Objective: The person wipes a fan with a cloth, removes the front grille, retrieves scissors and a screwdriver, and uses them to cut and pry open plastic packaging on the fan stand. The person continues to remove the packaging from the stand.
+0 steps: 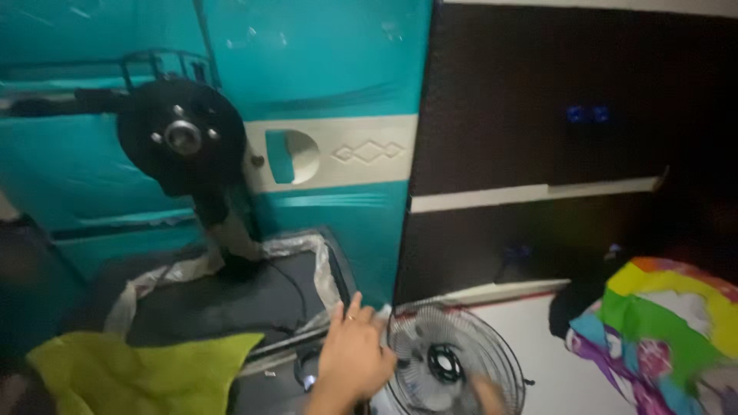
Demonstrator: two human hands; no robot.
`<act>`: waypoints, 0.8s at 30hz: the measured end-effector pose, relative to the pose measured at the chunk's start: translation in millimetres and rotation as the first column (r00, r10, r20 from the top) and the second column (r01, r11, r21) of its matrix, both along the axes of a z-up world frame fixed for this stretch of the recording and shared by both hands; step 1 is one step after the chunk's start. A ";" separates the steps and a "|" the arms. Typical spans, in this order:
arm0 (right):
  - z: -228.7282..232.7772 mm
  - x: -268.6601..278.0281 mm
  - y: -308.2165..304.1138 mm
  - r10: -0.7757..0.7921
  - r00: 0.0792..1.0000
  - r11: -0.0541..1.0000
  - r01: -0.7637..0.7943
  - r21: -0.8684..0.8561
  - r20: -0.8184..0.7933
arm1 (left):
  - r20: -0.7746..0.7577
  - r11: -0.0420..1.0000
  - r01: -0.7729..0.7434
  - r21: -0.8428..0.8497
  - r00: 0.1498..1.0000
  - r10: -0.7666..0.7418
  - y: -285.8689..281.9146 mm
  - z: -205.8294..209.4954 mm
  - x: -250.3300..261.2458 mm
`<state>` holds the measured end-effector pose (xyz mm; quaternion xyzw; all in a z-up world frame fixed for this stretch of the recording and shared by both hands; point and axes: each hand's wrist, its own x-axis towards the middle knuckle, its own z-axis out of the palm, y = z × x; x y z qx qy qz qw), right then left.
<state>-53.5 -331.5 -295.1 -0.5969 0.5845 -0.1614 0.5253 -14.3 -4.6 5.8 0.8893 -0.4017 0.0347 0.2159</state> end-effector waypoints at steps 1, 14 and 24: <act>7.0 -0.1 2.6 0.069 0.995 0.985 -0.079 -0.155 -0.070 | -0.004 0.999 0.000 0.042 1.000 0.000 -0.4 -1.2 -0.4; 295.2 26.0 150.5 0.597 0.725 0.593 -0.109 -0.798 0.344 | 0.170 0.987 -0.044 -0.158 0.983 0.071 2.6 2.4 -9.2; 350.4 48.4 206.5 0.606 0.618 0.709 -0.135 -0.692 0.501 | 0.173 0.808 -0.091 -0.583 0.957 0.233 19.4 13.3 1.3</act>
